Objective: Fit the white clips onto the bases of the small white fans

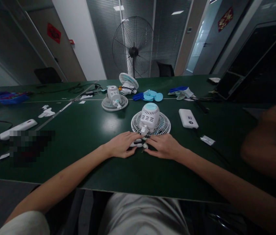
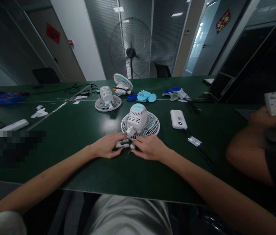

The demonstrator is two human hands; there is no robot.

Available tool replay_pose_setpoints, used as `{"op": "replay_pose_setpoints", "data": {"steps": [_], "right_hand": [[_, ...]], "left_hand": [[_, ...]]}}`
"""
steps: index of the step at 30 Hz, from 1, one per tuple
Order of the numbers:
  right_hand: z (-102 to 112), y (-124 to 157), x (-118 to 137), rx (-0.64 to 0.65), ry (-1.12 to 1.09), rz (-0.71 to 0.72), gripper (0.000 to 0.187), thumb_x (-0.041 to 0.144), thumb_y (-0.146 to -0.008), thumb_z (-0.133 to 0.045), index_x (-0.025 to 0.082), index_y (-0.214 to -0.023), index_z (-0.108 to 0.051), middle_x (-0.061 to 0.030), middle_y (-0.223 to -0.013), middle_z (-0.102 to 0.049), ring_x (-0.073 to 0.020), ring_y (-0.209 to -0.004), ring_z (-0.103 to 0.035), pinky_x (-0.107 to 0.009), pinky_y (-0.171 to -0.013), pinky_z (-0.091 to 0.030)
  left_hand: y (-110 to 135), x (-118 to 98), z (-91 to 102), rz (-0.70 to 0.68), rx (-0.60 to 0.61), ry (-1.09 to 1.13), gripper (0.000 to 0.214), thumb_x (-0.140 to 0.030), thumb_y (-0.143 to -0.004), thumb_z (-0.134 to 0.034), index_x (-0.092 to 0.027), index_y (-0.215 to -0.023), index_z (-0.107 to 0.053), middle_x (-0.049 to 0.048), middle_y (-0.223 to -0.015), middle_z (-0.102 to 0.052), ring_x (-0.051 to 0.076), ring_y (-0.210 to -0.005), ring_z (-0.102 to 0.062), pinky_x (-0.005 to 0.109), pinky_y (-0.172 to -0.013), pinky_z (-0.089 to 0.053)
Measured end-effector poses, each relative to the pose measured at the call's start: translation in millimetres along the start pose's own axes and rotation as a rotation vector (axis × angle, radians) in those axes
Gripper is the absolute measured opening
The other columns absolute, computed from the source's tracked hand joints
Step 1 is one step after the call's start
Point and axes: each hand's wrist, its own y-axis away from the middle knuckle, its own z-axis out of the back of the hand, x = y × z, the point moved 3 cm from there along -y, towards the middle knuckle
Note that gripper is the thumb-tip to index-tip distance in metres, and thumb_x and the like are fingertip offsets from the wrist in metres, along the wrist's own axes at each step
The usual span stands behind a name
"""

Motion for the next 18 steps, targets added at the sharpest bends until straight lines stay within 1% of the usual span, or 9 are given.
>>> {"op": "replay_pose_setpoints", "data": {"steps": [2,4,5,7,9,11,12,14,18], "right_hand": [[1.5,0.2,0.3,0.012,-0.028,0.031,0.029,0.042,-0.101,-0.056,0.016,-0.11,-0.067,-0.0068,-0.094,-0.072,-0.0182,-0.077,-0.066,-0.029,-0.059,-0.04],[3.4,1.1,-1.7,-0.029,-0.098,0.03,0.026,0.039,-0.101,-0.057,0.016,-0.108,-0.066,-0.0056,-0.093,-0.071,-0.0169,-0.076,-0.065,-0.029,-0.06,-0.041],[4.4,1.8,-3.9,-0.073,-0.144,0.009,0.024,0.039,-0.1,-0.058,0.017,-0.107,-0.065,-0.0046,-0.092,-0.071,-0.0159,-0.074,-0.064,-0.028,-0.06,-0.042],[6.6,3.6,-10.5,-0.204,-0.221,-0.076,0.022,0.039,-0.098,-0.062,0.017,-0.102,-0.064,-0.0027,-0.086,-0.068,-0.0144,-0.069,-0.062,-0.027,-0.059,-0.042],[8.2,5.7,-18.4,-0.355,-0.239,-0.2,0.021,0.039,-0.095,-0.064,0.019,-0.096,-0.062,-0.0022,-0.083,-0.067,-0.0146,-0.068,-0.06,-0.028,-0.061,-0.043],[8.7,7.0,-24.7,-0.463,-0.223,-0.313,0.021,0.04,-0.094,-0.065,0.02,-0.09,-0.059,-0.0027,-0.081,-0.066,-0.0163,-0.069,-0.06,-0.029,-0.063,-0.044],[8.3,7.0,-26.8,-0.487,-0.22,-0.354,0.021,0.04,-0.094,-0.066,0.021,-0.089,-0.059,-0.003,-0.082,-0.066,-0.0172,-0.071,-0.06,-0.03,-0.063,-0.044],[7.0,6.0,-29.1,-0.488,-0.231,-0.398,0.023,0.043,-0.095,-0.066,0.021,-0.088,-0.059,-0.0035,-0.082,-0.066,-0.0182,-0.072,-0.06,-0.031,-0.064,-0.045],[6.1,3.7,-29.2,-0.446,-0.235,-0.404,0.028,0.046,-0.096,-0.065,0.021,-0.087,-0.058,-0.0038,-0.083,-0.066,-0.0187,-0.075,-0.06,-0.031,-0.066,-0.044]], "left_hand": [[1.6,1.6,0.8,-0.065,-0.056,-0.012,0.042,-0.021,-0.092,-0.057,-0.015,-0.133,-0.048,0.0161,-0.127,-0.063,0.026,-0.112,-0.064,0.041,-0.098,-0.055],[3.6,1.5,3.2,-0.139,-0.15,-0.079,0.035,-0.019,-0.093,-0.057,-0.016,-0.126,-0.051,0.0154,-0.123,-0.065,0.025,-0.108,-0.066,0.039,-0.093,-0.057],[4.4,0.9,4.4,-0.167,-0.198,-0.121,0.033,-0.018,-0.093,-0.057,-0.016,-0.125,-0.051,0.0145,-0.12,-0.066,0.024,-0.104,-0.067,0.038,-0.089,-0.058],[5.1,-0.9,5.7,-0.199,-0.27,-0.195,0.031,-0.016,-0.094,-0.058,-0.017,-0.124,-0.051,0.012,-0.113,-0.068,0.021,-0.095,-0.068,0.034,-0.081,-0.059],[4.3,-3.1,5.5,-0.21,-0.31,-0.246,0.03,-0.016,-0.096,-0.06,-0.018,-0.125,-0.051,0.0094,-0.107,-0.069,0.018,-0.089,-0.068,0.031,-0.076,-0.058],[2.9,-4.9,4.7,-0.204,-0.338,-0.282,0.029,-0.018,-0.097,-0.062,-0.019,-0.124,-0.052,0.0079,-0.104,-0.07,0.018,-0.086,-0.068,0.03,-0.074,-0.058],[2.2,-5.7,4.3,-0.196,-0.35,-0.291,0.029,-0.02,-0.097,-0.064,-0.019,-0.124,-0.052,0.0075,-0.104,-0.07,0.017,-0.086,-0.069,0.03,-0.073,-0.058],[1.1,-7.1,3.5,-0.174,-0.362,-0.297,0.028,-0.025,-0.098,-0.066,-0.019,-0.122,-0.054,0.0072,-0.104,-0.07,0.017,-0.086,-0.069,0.029,-0.073,-0.058],[-0.4,-12.7,2.7,-0.151,-0.354,-0.285,0.025,-0.029,-0.097,-0.069,-0.017,-0.116,-0.058,0.0078,-0.102,-0.069,0.017,-0.084,-0.069,0.028,-0.07,-0.059]]}}
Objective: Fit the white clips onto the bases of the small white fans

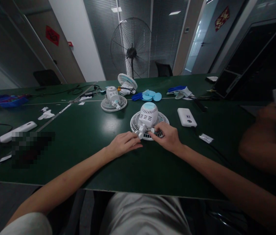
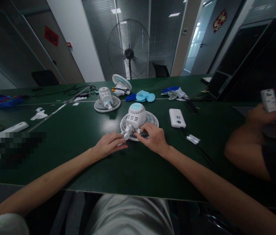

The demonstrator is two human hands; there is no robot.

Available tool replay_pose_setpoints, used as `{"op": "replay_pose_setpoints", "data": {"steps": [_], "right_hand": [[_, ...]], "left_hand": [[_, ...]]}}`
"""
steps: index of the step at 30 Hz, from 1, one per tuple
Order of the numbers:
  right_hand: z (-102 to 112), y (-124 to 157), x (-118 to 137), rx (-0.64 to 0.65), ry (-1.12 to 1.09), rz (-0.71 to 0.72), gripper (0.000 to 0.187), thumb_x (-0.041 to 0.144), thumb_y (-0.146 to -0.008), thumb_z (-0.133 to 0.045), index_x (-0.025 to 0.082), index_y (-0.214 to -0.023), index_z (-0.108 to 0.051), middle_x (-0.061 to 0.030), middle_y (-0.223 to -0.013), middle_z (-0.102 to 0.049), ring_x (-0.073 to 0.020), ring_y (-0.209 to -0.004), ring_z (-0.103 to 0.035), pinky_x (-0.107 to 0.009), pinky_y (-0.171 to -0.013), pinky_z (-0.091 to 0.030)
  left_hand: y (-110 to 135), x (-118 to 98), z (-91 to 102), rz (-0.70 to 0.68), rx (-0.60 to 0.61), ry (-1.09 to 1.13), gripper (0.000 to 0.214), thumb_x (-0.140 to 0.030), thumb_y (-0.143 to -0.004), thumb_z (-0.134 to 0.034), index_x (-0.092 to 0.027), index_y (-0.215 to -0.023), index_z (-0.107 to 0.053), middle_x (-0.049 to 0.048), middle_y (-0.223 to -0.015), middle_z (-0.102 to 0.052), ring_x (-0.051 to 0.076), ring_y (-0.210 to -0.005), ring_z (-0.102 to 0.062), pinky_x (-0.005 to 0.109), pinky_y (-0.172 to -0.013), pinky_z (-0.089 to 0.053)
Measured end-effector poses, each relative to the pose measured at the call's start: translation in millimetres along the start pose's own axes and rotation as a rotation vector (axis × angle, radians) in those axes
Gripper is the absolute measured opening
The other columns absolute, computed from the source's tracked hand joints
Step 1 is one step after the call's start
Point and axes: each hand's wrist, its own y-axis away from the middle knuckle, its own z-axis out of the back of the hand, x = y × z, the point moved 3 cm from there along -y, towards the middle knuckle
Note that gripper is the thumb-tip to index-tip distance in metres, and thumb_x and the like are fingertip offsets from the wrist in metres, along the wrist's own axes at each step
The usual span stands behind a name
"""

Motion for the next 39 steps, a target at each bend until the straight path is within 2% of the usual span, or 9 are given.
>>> {"op": "replay_pose_setpoints", "data": {"steps": [7,12,24,27,31,36,39], "right_hand": [[1.1,-0.2,-0.3,0.018,0.047,0.02,0.03,0.046,-0.096,-0.064,0.021,-0.083,-0.056,-0.0031,-0.08,-0.063,-0.0187,-0.075,-0.058,-0.033,-0.068,-0.042],[2.3,-0.3,3.7,0.051,0.068,0.072,0.029,0.046,-0.096,-0.063,0.02,-0.085,-0.057,-0.0045,-0.083,-0.065,-0.0197,-0.076,-0.059,-0.032,-0.066,-0.042],[-1.8,-0.1,17.0,0.134,0.191,0.19,0.024,0.042,-0.102,-0.059,0.018,-0.097,-0.062,-0.0094,-0.096,-0.069,-0.0226,-0.086,-0.063,-0.033,-0.069,-0.045],[-1.9,0.1,19.9,0.135,0.147,0.168,0.025,0.042,-0.105,-0.055,0.018,-0.101,-0.062,-0.0094,-0.1,-0.07,-0.0216,-0.088,-0.065,-0.032,-0.07,-0.046],[-0.6,1.6,18.7,0.132,0.169,0.096,0.026,0.042,-0.105,-0.055,0.017,-0.104,-0.062,-0.0081,-0.097,-0.07,-0.0185,-0.078,-0.064,-0.03,-0.063,-0.043],[-2.9,4.4,22.2,0.161,0.155,0.208,0.024,0.037,-0.107,-0.052,0.018,-0.099,-0.064,-0.0063,-0.091,-0.07,-0.0161,-0.073,-0.063,-0.029,-0.061,-0.041],[-4.6,3.4,20.3,0.109,0.089,0.104,0.023,0.038,-0.105,-0.056,0.018,-0.099,-0.064,-0.006,-0.091,-0.071,-0.017,-0.076,-0.065,-0.029,-0.063,-0.043]], "left_hand": [[-4.5,-12.8,-1.1,-0.023,0.084,-0.013,0.035,-0.021,-0.096,-0.059,-0.012,-0.13,-0.055,0.014,-0.111,-0.068,0.023,-0.095,-0.07,0.032,-0.074,-0.063],[-5.7,-10.5,-1.5,0.013,0.097,-0.056,0.04,-0.02,-0.098,-0.057,-0.013,-0.137,-0.05,0.0149,-0.115,-0.067,0.024,-0.1,-0.07,0.035,-0.079,-0.064],[-2.4,-4.6,-6.8,0.122,0.109,0.07,0.044,-0.02,-0.099,-0.056,-0.016,-0.141,-0.047,0.017,-0.128,-0.061,0.026,-0.113,-0.066,0.04,-0.091,-0.062],[-0.5,-2.9,-8.1,0.137,0.103,0.099,0.045,-0.021,-0.098,-0.057,-0.017,-0.142,-0.045,0.0166,-0.13,-0.059,0.026,-0.115,-0.066,0.041,-0.091,-0.063],[1.2,-0.5,-8.4,0.15,0.066,0.131,0.048,-0.02,-0.097,-0.06,-0.016,-0.142,-0.044,0.017,-0.132,-0.058,0.026,-0.117,-0.064,0.042,-0.093,-0.062],[1.3,-0.1,-8.4,0.14,0.043,0.119,0.046,-0.018,-0.096,-0.061,-0.016,-0.14,-0.046,0.0162,-0.128,-0.06,0.025,-0.114,-0.066,0.04,-0.091,-0.062],[1.6,1.1,-7.6,0.153,0.02,0.11,0.046,-0.017,-0.095,-0.061,-0.017,-0.14,-0.047,0.0157,-0.127,-0.061,0.025,-0.114,-0.066,0.041,-0.092,-0.062]]}}
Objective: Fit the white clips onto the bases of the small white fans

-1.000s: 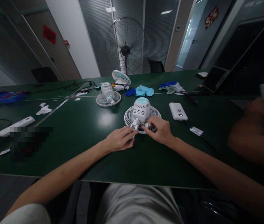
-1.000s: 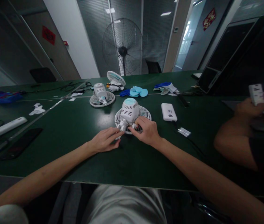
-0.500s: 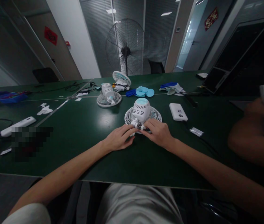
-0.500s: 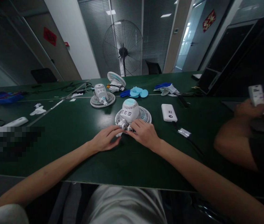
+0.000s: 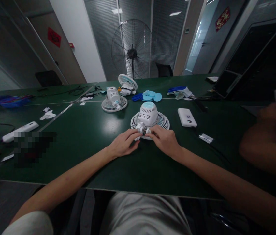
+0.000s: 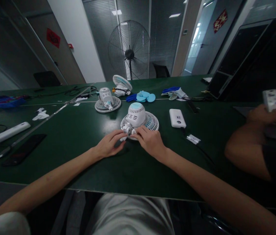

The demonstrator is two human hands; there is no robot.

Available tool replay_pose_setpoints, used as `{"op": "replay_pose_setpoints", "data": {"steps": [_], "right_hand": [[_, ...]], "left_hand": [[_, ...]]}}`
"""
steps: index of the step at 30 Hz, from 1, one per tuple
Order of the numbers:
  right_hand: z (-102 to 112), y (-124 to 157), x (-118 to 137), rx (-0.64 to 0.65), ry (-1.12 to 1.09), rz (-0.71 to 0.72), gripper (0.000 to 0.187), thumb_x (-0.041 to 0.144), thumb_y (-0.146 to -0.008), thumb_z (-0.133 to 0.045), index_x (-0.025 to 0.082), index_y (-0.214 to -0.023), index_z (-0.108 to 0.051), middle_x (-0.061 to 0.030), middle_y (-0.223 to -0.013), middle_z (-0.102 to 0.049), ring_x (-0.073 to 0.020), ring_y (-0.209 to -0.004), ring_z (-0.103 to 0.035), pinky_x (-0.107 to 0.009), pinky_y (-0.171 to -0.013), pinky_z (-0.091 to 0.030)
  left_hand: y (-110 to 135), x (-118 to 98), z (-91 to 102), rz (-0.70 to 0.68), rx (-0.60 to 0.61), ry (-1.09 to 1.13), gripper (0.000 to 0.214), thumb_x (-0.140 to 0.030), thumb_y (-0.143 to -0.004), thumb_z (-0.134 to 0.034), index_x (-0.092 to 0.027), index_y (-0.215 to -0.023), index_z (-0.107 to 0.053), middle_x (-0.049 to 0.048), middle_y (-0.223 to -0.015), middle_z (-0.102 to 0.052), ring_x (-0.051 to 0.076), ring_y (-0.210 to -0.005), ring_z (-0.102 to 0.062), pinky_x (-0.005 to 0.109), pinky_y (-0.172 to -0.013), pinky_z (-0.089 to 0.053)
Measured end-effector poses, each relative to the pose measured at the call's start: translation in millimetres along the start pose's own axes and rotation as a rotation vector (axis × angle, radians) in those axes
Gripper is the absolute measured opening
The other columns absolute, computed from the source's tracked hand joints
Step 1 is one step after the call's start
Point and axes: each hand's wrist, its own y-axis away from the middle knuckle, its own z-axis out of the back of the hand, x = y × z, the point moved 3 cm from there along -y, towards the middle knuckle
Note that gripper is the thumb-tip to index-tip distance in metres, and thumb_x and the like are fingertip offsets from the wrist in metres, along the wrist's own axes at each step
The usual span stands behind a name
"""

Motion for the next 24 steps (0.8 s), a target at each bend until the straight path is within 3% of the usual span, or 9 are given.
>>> {"op": "replay_pose_setpoints", "data": {"steps": [2,8,13,19,24], "right_hand": [[-1.6,-0.3,-1.2,-0.006,-0.03,-0.054,0.02,0.037,-0.104,-0.058,0.018,-0.099,-0.063,-0.0057,-0.091,-0.071,-0.0178,-0.076,-0.065,-0.03,-0.064,-0.045],[-3.4,0.0,2.3,0.003,-0.072,0.03,0.02,0.031,-0.107,-0.051,0.018,-0.101,-0.065,-0.0065,-0.094,-0.07,-0.0184,-0.081,-0.066,-0.031,-0.069,-0.048],[-6.4,-0.7,-2.2,-0.065,-0.177,-0.103,0.017,0.028,-0.108,-0.048,0.02,-0.108,-0.063,-0.0067,-0.101,-0.07,-0.0203,-0.09,-0.067,-0.033,-0.077,-0.053],[-7.5,-3.0,1.7,-0.006,-0.157,-0.034,0.018,0.027,-0.107,-0.049,0.018,-0.112,-0.065,-0.0081,-0.107,-0.07,-0.0205,-0.093,-0.068,-0.033,-0.079,-0.054],[-6.7,-3.8,1.4,0.003,-0.209,-0.101,0.017,0.029,-0.106,-0.053,0.019,-0.111,-0.066,-0.0064,-0.105,-0.073,-0.02,-0.091,-0.069,-0.033,-0.079,-0.053]], "left_hand": [[0.1,0.8,0.7,0.009,-0.013,-0.002,0.046,-0.017,-0.096,-0.06,-0.017,-0.139,-0.047,0.0158,-0.127,-0.061,0.025,-0.113,-0.066,0.041,-0.092,-0.062],[-0.6,0.7,0.7,0.002,0.008,-0.009,0.044,-0.016,-0.096,-0.059,-0.016,-0.139,-0.047,0.016,-0.127,-0.061,0.025,-0.113,-0.065,0.041,-0.092,-0.062],[-1.1,0.3,0.7,0.012,-0.011,-0.009,0.044,-0.017,-0.097,-0.058,-0.017,-0.139,-0.047,0.0159,-0.127,-0.06,0.025,-0.113,-0.065,0.042,-0.091,-0.062],[-3.1,-4.7,-1.6,-0.03,0.03,-0.042,0.042,-0.018,-0.098,-0.058,-0.015,-0.138,-0.047,0.0168,-0.127,-0.06,0.026,-0.113,-0.065,0.042,-0.091,-0.061],[-3.4,-3.5,2.0,0.046,0.032,0.101,0.041,-0.021,-0.099,-0.057,-0.018,-0.139,-0.048,0.0146,-0.13,-0.057,0.026,-0.117,-0.062,0.043,-0.097,-0.058]]}}
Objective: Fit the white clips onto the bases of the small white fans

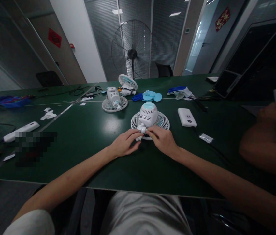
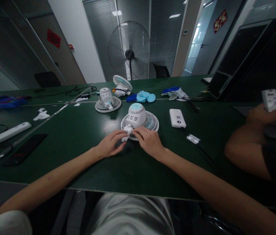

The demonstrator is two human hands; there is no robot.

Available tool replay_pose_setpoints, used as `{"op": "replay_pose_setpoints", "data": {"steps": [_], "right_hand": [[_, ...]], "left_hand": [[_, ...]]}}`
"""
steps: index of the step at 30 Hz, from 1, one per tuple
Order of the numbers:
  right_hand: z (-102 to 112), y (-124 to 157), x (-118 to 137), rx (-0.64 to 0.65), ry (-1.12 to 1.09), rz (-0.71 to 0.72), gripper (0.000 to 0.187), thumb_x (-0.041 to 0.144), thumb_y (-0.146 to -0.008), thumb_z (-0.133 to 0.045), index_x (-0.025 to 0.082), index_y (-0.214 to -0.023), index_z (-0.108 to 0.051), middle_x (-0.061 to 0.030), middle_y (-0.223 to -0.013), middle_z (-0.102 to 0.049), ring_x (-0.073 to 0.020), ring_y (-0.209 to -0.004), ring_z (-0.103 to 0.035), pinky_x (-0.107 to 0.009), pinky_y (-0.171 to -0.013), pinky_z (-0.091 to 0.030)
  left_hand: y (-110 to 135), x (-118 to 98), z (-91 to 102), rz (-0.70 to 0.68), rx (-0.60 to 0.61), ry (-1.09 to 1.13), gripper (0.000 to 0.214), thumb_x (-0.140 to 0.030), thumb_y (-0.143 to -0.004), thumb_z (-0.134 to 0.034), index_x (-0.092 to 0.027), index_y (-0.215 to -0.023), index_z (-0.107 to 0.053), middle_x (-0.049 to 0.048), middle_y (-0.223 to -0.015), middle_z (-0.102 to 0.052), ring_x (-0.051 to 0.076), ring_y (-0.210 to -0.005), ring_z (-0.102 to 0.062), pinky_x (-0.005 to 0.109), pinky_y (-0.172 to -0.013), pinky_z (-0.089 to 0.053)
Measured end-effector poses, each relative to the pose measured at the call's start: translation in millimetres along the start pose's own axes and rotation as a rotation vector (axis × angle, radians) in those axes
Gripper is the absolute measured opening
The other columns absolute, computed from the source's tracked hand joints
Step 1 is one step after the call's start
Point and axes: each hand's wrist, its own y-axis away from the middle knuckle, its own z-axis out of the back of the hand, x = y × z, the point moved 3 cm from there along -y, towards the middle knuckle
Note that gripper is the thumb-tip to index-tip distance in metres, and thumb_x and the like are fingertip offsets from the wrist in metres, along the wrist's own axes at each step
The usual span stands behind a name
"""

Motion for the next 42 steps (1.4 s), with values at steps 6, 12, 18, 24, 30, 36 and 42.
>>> {"op": "replay_pose_setpoints", "data": {"steps": [6,12,18,24,30,36,42], "right_hand": [[-3.1,0.5,0.8,0.019,0.016,0.019,0.017,0.029,-0.106,-0.053,0.02,-0.112,-0.065,-0.0051,-0.104,-0.074,-0.0189,-0.088,-0.07,-0.031,-0.076,-0.052],[1.3,1.8,-1.1,0.1,0.133,0.126,0.018,0.027,-0.104,-0.056,0.017,-0.116,-0.064,-0.0072,-0.104,-0.073,-0.0185,-0.083,-0.069,-0.03,-0.069,-0.052],[10.3,3.2,-9.6,0.077,0.335,0.356,0.035,0.024,-0.104,-0.055,0.021,-0.138,-0.06,-0.009,-0.12,-0.073,-0.0195,-0.087,-0.071,-0.031,-0.07,-0.054],[10.2,4.2,-9.2,0.055,0.379,0.387,0.032,0.024,-0.104,-0.055,0.023,-0.134,-0.065,-0.008,-0.116,-0.075,-0.0194,-0.087,-0.071,-0.032,-0.071,-0.055],[8.7,2.1,-3.6,0.059,0.295,0.288,0.024,0.03,-0.104,-0.056,0.019,-0.116,-0.073,-0.0092,-0.105,-0.076,-0.019,-0.081,-0.069,-0.031,-0.069,-0.05],[2.8,-5.6,3.1,0.068,-0.074,-0.03,0.029,0.034,-0.105,-0.053,0.017,-0.09,-0.071,-0.0026,-0.08,-0.071,-0.014,-0.066,-0.062,-0.027,-0.061,-0.044],[13.5,-1.9,1.1,0.041,0.048,0.031,0.026,0.034,-0.104,-0.055,0.017,-0.116,-0.069,-0.006,-0.094,-0.074,-0.015,-0.07,-0.064,-0.027,-0.062,-0.046]], "left_hand": [[-10.0,4.4,1.2,0.344,-0.128,0.247,0.033,-0.03,-0.101,-0.06,-0.024,-0.134,-0.058,0.0079,-0.121,-0.052,0.016,-0.092,-0.062,0.033,-0.087,-0.057],[-19.1,0.7,-3.0,0.385,0.031,0.231,0.04,-0.03,-0.102,-0.057,-0.025,-0.142,-0.054,0.0038,-0.105,-0.061,0.015,-0.084,-0.06,0.03,-0.08,-0.052],[-17.1,3.7,-3.7,0.392,0.119,0.224,0.04,-0.035,-0.105,-0.054,-0.022,-0.142,-0.052,0.0058,-0.114,-0.067,0.016,-0.084,-0.063,0.029,-0.078,-0.052],[-16.5,4.3,-5.2,0.384,0.128,0.215,0.039,-0.036,-0.106,-0.049,-0.022,-0.143,-0.051,0.0069,-0.115,-0.067,0.016,-0.084,-0.063,0.029,-0.077,-0.052],[-15.8,4.0,-7.2,0.366,0.112,0.216,0.038,-0.035,-0.107,-0.047,-0.022,-0.142,-0.05,0.0067,-0.116,-0.067,0.016,-0.083,-0.063,0.03,-0.079,-0.052],[-15.5,4.4,-7.5,0.361,0.111,0.214,0.038,-0.037,-0.107,-0.046,-0.023,-0.142,-0.05,0.0079,-0.123,-0.066,0.017,-0.086,-0.064,0.033,-0.082,-0.053],[-16.3,3.7,-5.6,0.352,0.127,0.215,0.039,-0.037,-0.108,-0.045,-0.023,-0.143,-0.049,0.0084,-0.12,-0.066,0.017,-0.084,-0.064,0.032,-0.079,-0.053]]}}
